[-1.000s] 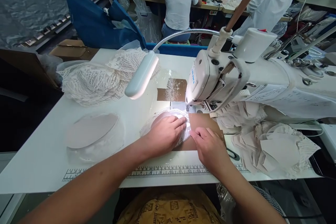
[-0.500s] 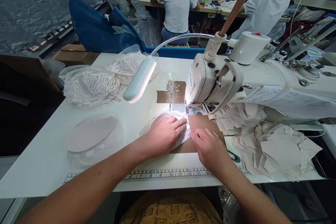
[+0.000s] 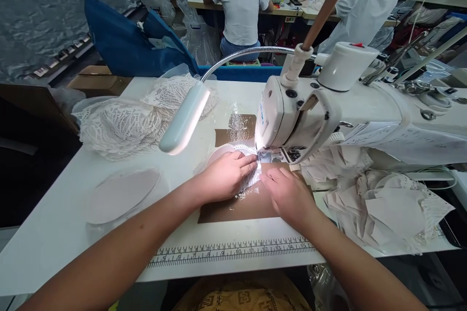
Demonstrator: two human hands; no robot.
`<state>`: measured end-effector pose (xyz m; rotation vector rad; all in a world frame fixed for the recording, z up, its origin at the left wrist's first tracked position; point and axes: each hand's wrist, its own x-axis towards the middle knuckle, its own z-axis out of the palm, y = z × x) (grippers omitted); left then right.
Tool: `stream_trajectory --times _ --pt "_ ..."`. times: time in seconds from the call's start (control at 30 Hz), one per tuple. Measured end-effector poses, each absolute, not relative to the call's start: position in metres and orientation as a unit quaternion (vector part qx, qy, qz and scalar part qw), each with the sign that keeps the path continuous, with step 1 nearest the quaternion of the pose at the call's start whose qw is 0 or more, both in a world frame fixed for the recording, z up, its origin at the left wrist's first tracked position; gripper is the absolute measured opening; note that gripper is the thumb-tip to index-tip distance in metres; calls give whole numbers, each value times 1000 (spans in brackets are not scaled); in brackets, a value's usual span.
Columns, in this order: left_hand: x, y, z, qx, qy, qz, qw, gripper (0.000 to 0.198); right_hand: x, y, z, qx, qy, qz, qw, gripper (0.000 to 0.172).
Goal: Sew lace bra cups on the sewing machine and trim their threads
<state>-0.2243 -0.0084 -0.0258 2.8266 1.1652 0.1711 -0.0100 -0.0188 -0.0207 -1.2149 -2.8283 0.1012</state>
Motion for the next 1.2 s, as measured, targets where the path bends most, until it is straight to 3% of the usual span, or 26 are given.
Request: stream_trajectory --times 0.33,0.8,1.2 --pt "-229 -2 -28 926 349 134 50 36 -19 -16 -20 -441 -897 15 -3 41" --pt "-233 10 -37 918 348 178 72 36 -17 -12 -32 -460 -888 -3 13 50" --pt "-232 14 -33 913 377 150 51 46 -13 -10 -32 -464 -883 52 54 52"
